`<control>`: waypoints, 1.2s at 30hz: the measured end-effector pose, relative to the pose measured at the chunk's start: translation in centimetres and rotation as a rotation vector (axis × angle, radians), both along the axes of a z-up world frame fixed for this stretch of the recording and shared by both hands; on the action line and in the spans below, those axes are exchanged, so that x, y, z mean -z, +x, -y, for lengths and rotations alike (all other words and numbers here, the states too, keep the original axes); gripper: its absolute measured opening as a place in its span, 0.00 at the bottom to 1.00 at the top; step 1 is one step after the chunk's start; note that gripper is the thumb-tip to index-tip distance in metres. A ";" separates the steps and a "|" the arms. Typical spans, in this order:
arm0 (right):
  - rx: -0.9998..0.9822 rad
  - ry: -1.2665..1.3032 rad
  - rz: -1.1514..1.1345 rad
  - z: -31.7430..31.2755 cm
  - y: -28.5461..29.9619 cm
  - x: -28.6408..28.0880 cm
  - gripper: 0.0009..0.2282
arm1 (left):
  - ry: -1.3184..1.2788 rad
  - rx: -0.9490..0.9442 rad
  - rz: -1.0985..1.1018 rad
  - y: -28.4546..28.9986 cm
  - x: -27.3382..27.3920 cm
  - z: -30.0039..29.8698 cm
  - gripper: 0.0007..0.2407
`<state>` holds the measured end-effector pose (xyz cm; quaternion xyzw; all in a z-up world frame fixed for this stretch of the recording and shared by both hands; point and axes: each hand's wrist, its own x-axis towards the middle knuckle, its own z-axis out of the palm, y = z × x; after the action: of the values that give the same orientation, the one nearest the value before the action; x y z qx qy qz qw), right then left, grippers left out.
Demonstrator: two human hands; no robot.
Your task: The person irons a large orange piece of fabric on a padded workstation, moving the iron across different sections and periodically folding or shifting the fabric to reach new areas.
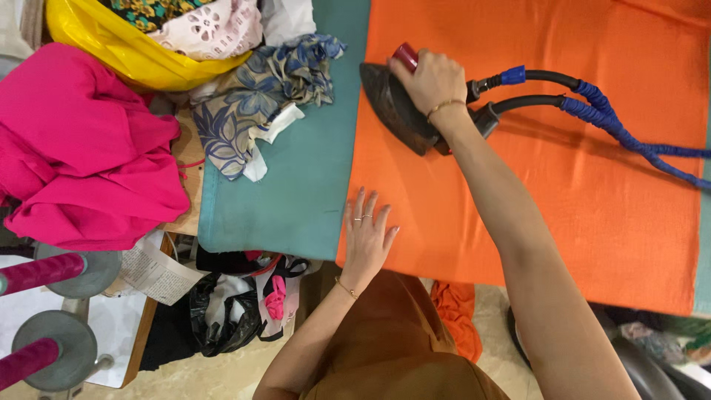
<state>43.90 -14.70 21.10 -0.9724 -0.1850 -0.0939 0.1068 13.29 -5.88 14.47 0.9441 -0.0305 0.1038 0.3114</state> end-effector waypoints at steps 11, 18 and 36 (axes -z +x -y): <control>-0.019 0.055 0.153 -1.1 14.6 4.2 0.32 | 0.047 -0.110 -0.036 2.2 0.4 1.9 0.18; -0.086 0.157 0.129 -1.1 18.6 3.9 0.29 | 0.084 -0.182 -0.026 1.8 0.3 2.7 0.18; -0.180 -0.026 -0.117 2.3 3.8 -1.5 0.31 | 0.032 -0.097 0.024 -3.4 0.2 2.5 0.16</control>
<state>47.71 -17.04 22.58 -0.9569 -0.2664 -0.0245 0.1127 9.85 -8.38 14.26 0.9481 0.0102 0.1295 0.2904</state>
